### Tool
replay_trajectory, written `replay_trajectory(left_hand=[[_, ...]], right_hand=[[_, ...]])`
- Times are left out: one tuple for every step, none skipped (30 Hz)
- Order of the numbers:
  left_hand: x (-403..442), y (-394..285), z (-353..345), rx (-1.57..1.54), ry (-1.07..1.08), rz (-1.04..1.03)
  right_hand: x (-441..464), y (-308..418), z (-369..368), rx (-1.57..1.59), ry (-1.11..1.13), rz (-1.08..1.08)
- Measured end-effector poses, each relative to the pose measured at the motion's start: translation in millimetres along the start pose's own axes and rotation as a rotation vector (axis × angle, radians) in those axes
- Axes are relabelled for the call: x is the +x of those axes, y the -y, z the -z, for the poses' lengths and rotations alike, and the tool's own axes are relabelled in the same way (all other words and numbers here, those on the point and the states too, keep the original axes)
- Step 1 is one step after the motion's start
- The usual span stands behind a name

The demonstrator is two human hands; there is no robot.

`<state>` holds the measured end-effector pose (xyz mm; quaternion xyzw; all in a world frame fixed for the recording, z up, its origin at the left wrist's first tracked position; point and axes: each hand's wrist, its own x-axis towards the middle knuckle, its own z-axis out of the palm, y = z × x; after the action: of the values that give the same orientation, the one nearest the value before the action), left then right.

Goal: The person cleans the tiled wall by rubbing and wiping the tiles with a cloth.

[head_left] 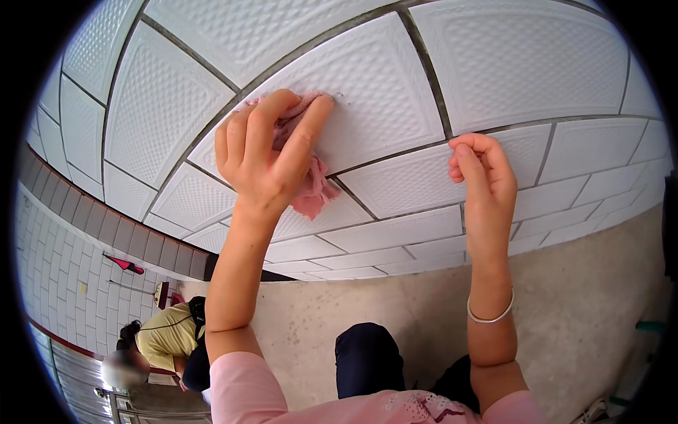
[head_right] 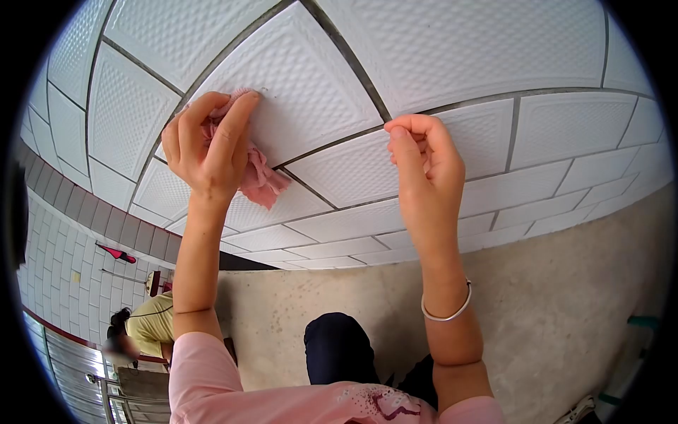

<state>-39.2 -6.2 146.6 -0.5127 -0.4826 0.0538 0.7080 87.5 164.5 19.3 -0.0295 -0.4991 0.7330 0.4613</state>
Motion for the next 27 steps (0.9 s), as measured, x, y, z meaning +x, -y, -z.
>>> replay_trajectory(left_hand=[[-0.6, -0.9, 1.5, 0.012, 0.034, 0.005], [-3.7, -0.8, 2.1, 0.014, 0.035, 0.005], [-8.8, 0.1, 3.1, 0.016, 0.040, 0.010], [-10.3, 0.6, 3.6, 0.019, 0.044, 0.013], [-10.4, 0.7, 3.3, 0.018, 0.046, 0.010], [-8.9, 0.6, 3.0, 0.021, 0.054, 0.000], [-7.2, 1.0, 2.3, 0.024, 0.059, -0.011], [-6.0, 2.4, 0.6, 0.024, 0.056, -0.012], [-5.4, 3.5, -0.5, 0.011, 0.045, -0.017], [-5.8, 3.4, -0.3, -0.001, 0.038, -0.020], [-6.7, 2.9, 0.4, 0.000, 0.041, -0.017], [-7.3, 2.6, 0.6, 0.004, 0.042, -0.015], [-7.2, 2.7, 0.8, 0.008, 0.042, -0.015], [-5.9, 3.2, -0.5, 0.010, 0.042, -0.016], [-3.7, 4.4, -3.6, 0.001, 0.013, -0.027], [-2.4, 5.7, -5.9, -0.007, -0.017, -0.039], [-2.7, 5.8, -5.9, -0.007, -0.016, -0.039], [-3.7, 5.2, -5.5, 0.001, -0.014, -0.033], [-4.9, 4.0, -5.0, 0.009, -0.011, -0.026], [-8.0, 3.5, -3.3, 0.009, -0.010, -0.023], [-12.3, 3.9, -0.8, 0.009, -0.002, -0.015], [-12.4, 4.4, 0.3, 0.009, 0.003, -0.010], [-10.4, 4.9, -1.8, 0.008, 0.003, -0.013], [-6.7, 5.0, -4.6, 0.007, -0.020, -0.035], [-4.4, 5.0, -6.2, 0.006, -0.045, -0.057], [-4.5, 5.0, -6.2, 0.007, -0.045, -0.058], [-4.9, 4.4, -5.1, 0.014, -0.037, -0.052]], right_hand=[[0.2, -0.4, 0.0, 0.000, 0.001, 0.000], [0.3, -0.9, -0.1, -0.009, -0.001, 0.012], [0.1, -1.3, -0.1, -0.017, -0.003, 0.021], [0.5, -0.9, -0.1, -0.014, -0.004, 0.020], [1.1, 0.3, -0.4, -0.018, -0.014, 0.016], [1.2, 0.8, -0.6, -0.023, -0.024, 0.012], [1.0, 0.2, -1.2, -0.022, -0.024, 0.012], [1.0, -0.8, -2.2, -0.026, -0.037, 0.018], [0.8, -1.5, -2.7, -0.032, -0.048, 0.020], [0.2, -1.8, -2.8, -0.035, -0.046, 0.017], [0.0, -1.8, -2.8, -0.039, -0.049, 0.025], [0.2, -1.8, -2.8, -0.043, -0.053, 0.034], [0.4, -1.3, -2.7, -0.042, -0.051, 0.034], [0.7, -0.4, -2.7, -0.032, -0.051, 0.028], [1.2, -0.1, -3.0, -0.022, -0.053, 0.024], [1.7, -0.8, -3.6, -0.020, -0.054, 0.026], [1.6, -1.8, -3.5, -0.043, -0.056, 0.033], [1.5, -2.6, -3.2, -0.067, -0.059, 0.039], [1.3, -2.8, -3.2, -0.069, -0.058, 0.038], [1.2, -2.5, -3.3, -0.074, -0.063, 0.041], [1.4, -2.0, -2.9, -0.079, -0.067, 0.045], [2.0, -1.6, -2.6, -0.079, -0.067, 0.044], [2.5, -1.1, -2.7, -0.065, -0.064, 0.045], [2.4, -0.9, -2.8, -0.052, -0.060, 0.045], [2.3, -1.5, -3.0, -0.050, -0.061, 0.045], [2.4, -2.7, -3.1, -0.056, -0.062, 0.047], [2.0, -3.3, -3.1, -0.062, -0.062, 0.047]])
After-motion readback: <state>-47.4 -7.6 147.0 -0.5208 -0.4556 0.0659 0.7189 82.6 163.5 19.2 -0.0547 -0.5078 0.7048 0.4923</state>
